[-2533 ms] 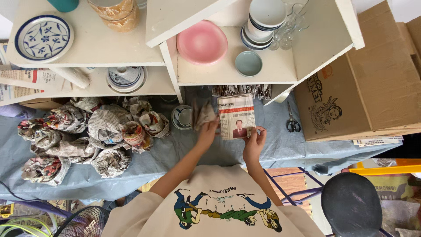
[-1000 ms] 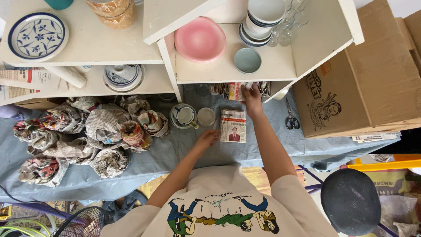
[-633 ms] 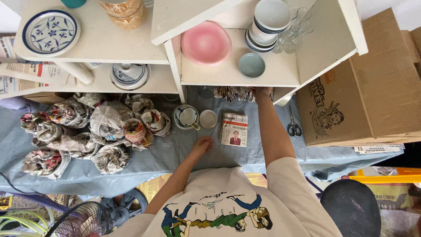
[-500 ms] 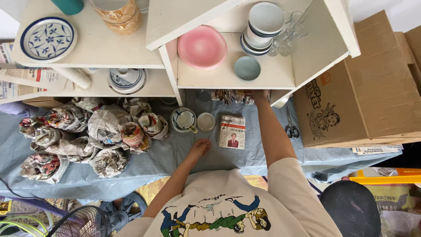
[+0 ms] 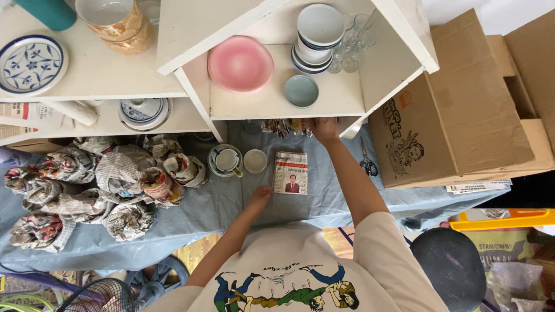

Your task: The person wraps ceramic cups and small bowls in sheets of newspaper, folding the paper around each piece by hand, and places the wrapped pieces on the table and onto the white shelf alongside other already wrapped ceramics.

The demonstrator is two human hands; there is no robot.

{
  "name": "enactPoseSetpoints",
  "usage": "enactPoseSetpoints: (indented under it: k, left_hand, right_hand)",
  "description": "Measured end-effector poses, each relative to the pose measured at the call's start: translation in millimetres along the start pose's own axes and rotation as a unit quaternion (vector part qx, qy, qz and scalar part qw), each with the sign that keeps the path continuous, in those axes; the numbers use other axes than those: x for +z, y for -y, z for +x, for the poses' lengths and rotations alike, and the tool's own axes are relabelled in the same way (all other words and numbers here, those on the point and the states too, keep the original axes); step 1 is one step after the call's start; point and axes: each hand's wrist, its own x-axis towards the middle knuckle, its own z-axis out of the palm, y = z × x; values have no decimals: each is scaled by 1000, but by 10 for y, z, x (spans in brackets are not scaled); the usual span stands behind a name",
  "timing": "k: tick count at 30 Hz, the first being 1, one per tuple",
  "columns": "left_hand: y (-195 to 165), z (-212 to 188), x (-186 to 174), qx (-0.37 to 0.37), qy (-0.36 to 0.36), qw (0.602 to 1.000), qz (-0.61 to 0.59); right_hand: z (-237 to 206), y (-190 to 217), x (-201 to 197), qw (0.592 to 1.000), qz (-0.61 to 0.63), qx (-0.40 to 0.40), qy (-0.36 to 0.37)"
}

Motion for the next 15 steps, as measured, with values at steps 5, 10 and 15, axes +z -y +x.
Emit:
enactPoseSetpoints:
  k: [5, 10, 15]
  left_hand:
    - [-91, 203, 185, 3, -58, 998, 35]
    - [-213, 256, 262, -9, -56, 994, 94]
    - [-224, 308, 357, -10, -83, 972, 219]
  right_hand:
    - [-439, -28, -260, 997, 40, -13, -60]
    - [-1127, 52, -274, 978, 199, 51, -21]
    - [-1251, 186, 168, 919, 333, 195, 81]
